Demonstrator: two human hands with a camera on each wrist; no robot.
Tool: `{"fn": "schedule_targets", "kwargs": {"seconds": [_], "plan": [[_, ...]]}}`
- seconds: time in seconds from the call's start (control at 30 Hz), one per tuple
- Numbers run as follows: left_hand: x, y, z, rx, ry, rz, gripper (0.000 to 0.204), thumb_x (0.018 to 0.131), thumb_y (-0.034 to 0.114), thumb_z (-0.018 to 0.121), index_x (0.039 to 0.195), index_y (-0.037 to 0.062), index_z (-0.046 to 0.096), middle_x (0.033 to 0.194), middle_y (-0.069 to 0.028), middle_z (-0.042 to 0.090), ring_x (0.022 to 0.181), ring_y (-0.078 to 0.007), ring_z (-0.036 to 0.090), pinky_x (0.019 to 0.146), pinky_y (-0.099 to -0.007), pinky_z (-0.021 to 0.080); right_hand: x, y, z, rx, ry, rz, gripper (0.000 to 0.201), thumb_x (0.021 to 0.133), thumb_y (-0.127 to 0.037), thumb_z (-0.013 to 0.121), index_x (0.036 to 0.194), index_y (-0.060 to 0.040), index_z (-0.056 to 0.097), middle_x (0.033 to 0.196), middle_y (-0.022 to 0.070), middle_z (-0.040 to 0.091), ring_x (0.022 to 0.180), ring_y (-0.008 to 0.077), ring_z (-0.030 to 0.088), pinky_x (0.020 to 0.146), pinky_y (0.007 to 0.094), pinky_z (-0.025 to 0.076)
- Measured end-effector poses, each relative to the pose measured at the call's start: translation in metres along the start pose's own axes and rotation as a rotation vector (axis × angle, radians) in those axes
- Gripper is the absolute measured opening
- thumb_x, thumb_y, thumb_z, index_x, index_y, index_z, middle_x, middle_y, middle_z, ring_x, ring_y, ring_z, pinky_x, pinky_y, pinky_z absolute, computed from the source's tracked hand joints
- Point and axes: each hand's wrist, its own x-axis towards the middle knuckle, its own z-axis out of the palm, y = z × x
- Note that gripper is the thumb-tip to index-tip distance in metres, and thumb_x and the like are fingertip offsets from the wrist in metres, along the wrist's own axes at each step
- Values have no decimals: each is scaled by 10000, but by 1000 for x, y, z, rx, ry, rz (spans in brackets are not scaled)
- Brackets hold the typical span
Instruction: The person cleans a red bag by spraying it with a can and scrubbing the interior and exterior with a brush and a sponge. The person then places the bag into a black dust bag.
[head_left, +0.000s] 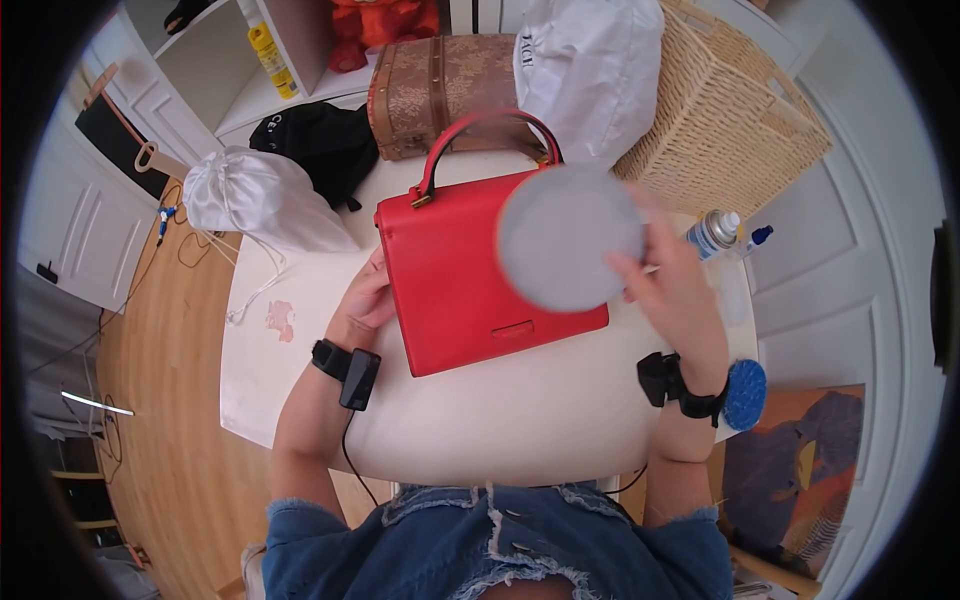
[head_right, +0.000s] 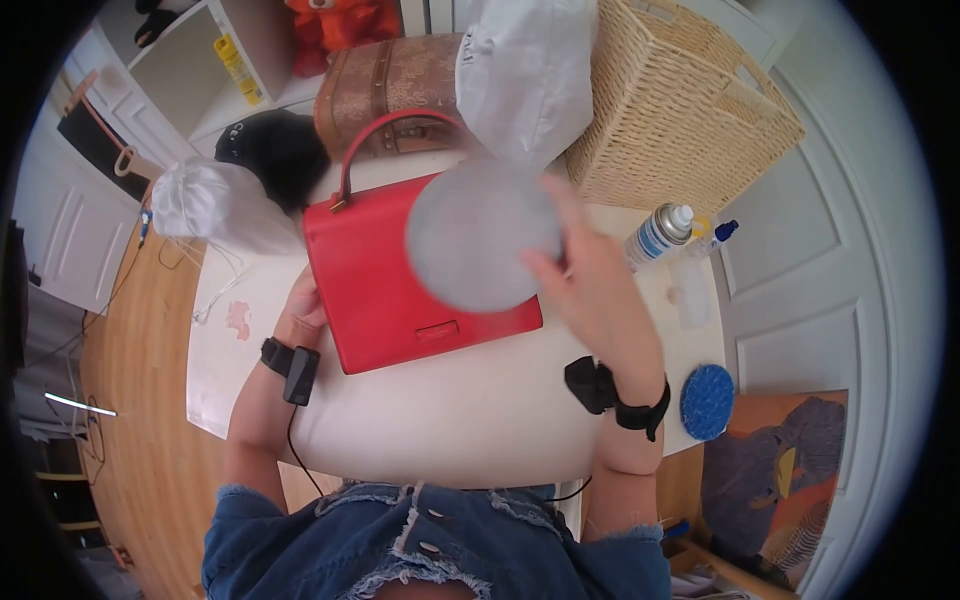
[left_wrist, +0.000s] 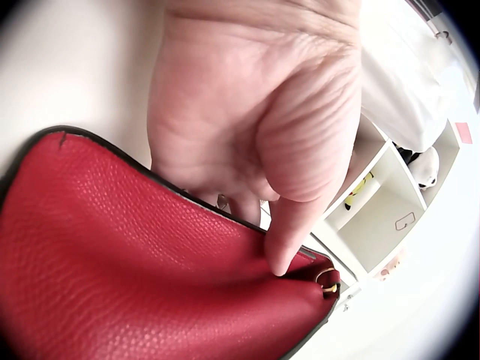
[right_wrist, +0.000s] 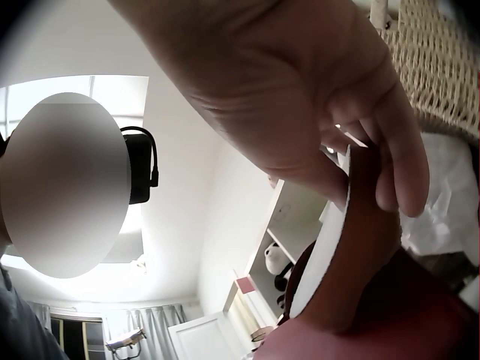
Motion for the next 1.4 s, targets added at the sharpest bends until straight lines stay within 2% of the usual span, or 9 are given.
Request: {"fn": "schedule_targets", "kwargs": {"seconds": [0.17, 0.47, 0.53, 0.67, 0.83, 0.97, 1.17, 1.33, 1.4], "plan": [[-1, 0, -6, 0, 2, -1, 526, 864, 0, 607, 1358, 33, 430, 1259, -104, 573, 1118, -216, 601, 974, -358, 493, 1, 4, -6, -20, -118, -87, 596, 847, -74, 623, 1391, -79, 381, 710, 156, 590, 550, 211, 551, 551, 313, 460], [-1, 0, -1, 9, 19, -5, 555, 855, -5, 613, 1373, 39, 418, 1265, -109, 572, 1128, -217, 596, 979, -360, 490, 3, 9, -6, -43, 277, -40, 567, 855, -71, 614, 1376, -59, 389, 728, 199, 589, 566, 293, 567, 585, 378, 467], [-1, 0, -1, 4, 25, 0, 563, 851, -6, 619, 1375, 39, 415, 1269, -107, 571, 1134, -218, 592, 985, -361, 485, -1, -6, 5, -14, -85, 40, 570, 855, -78, 609, 1379, -57, 384, 746, 210, 593, 602, 304, 586, 599, 384, 467], [-1, -1, -3, 6, 48, 8, 571, 849, -3, 625, 1377, 40, 413, 1274, -106, 568, 1137, -220, 590, 989, -361, 482, -2, -1, 5, 86, -138, -105, 571, 858, -90, 606, 1382, -57, 384, 742, 183, 591, 615, 271, 582, 611, 380, 467], [-1, -1, -6, 15, 17, 3, 582, 851, 4, 627, 1386, 43, 399, 1272, -102, 564, 1136, -217, 590, 985, -360, 484, 4, 7, -32, 23, 299, 121, 543, 864, -69, 592, 1373, -50, 401, 762, 121, 598, 596, 209, 529, 610, 352, 461], [-1, 0, -5, 14, 16, -2, 583, 854, 3, 622, 1389, 42, 394, 1270, -101, 563, 1132, -215, 592, 979, -360, 487, 5, 9, -22, -8, 327, -64, 556, 858, -64, 601, 1376, -47, 397, 816, 142, 612, 619, 237, 529, 612, 337, 452], [-1, 0, -3, 30, 54, -2, 572, 859, 1, 614, 1387, 41, 397, 1269, -106, 564, 1128, -219, 595, 970, -363, 496, 0, -3, -7, -115, -231, -235, 569, 848, -66, 615, 1376, -55, 404, 919, 212, 611, 729, 300, 551, 681, 349, 465], [-1, -1, -3, 9, 54, -4, 575, 864, 3, 609, 1391, 38, 382, 1268, -105, 560, 1119, -210, 598, 963, -356, 501, 7, 16, -31, -129, 331, -51, 523, 839, -46, 609, 1338, -40, 455, 928, 204, 619, 694, 287, 545, 672, 351, 457], [-1, 0, 0, 12, 38, 1, 578, 866, 6, 609, 1393, 37, 375, 1267, -104, 559, 1118, -208, 597, 961, -353, 502, 7, 14, -35, -110, 288, -14, 519, 828, -40, 612, 1327, -40, 468, 930, 204, 620, 701, 284, 554, 680, 348, 461]]}}
